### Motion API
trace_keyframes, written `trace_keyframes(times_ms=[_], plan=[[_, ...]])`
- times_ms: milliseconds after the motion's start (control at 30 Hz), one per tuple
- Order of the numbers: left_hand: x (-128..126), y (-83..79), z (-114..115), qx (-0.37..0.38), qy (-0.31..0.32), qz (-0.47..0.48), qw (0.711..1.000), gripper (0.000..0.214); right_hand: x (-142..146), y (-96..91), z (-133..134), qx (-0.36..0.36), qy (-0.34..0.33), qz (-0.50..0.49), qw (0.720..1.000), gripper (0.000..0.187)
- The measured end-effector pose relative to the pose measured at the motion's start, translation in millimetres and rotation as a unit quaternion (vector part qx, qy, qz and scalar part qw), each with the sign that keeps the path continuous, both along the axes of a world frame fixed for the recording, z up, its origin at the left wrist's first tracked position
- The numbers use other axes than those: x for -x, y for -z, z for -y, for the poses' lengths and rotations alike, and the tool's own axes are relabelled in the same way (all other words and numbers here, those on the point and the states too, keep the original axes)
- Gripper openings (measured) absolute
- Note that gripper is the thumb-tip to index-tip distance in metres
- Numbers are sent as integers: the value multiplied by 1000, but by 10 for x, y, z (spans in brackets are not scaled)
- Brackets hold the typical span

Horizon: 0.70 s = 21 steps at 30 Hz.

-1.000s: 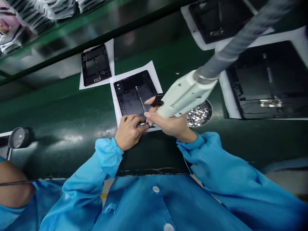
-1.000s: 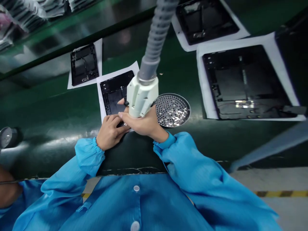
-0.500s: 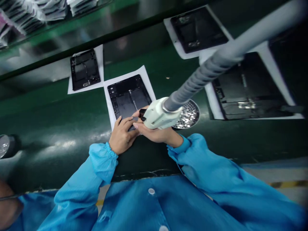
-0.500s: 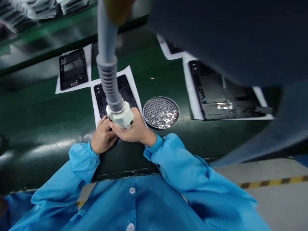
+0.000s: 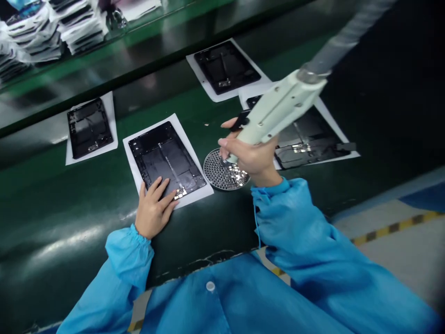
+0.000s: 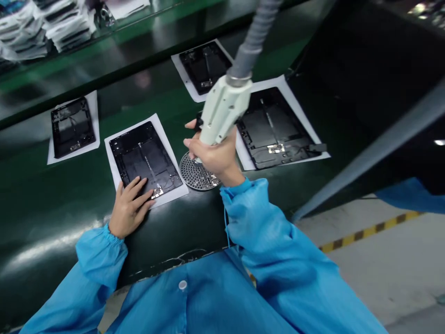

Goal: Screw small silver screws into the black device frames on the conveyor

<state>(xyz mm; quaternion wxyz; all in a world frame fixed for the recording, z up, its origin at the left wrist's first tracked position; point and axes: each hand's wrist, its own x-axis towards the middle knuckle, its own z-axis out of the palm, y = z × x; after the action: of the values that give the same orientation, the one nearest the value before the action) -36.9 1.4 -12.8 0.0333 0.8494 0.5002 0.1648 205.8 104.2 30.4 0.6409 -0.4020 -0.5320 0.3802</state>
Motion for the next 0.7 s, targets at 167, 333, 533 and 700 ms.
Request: trace_keyframes(times_ms=[167,333,533,700], plan=[[43,10,14,1,0,9,1000,26,16,38,-11,22,-19,27,999,19],[42,5,5,-8,7,3,1000,27,11,70,-12,30,-28,22,999,18],[52,2,9,5,3,13,1000,27,4,104,-27,27,-34,24,999,20],[40,18,-9,12,-3,16,1000,27,5,20,10,8,-15,34,999,24]])
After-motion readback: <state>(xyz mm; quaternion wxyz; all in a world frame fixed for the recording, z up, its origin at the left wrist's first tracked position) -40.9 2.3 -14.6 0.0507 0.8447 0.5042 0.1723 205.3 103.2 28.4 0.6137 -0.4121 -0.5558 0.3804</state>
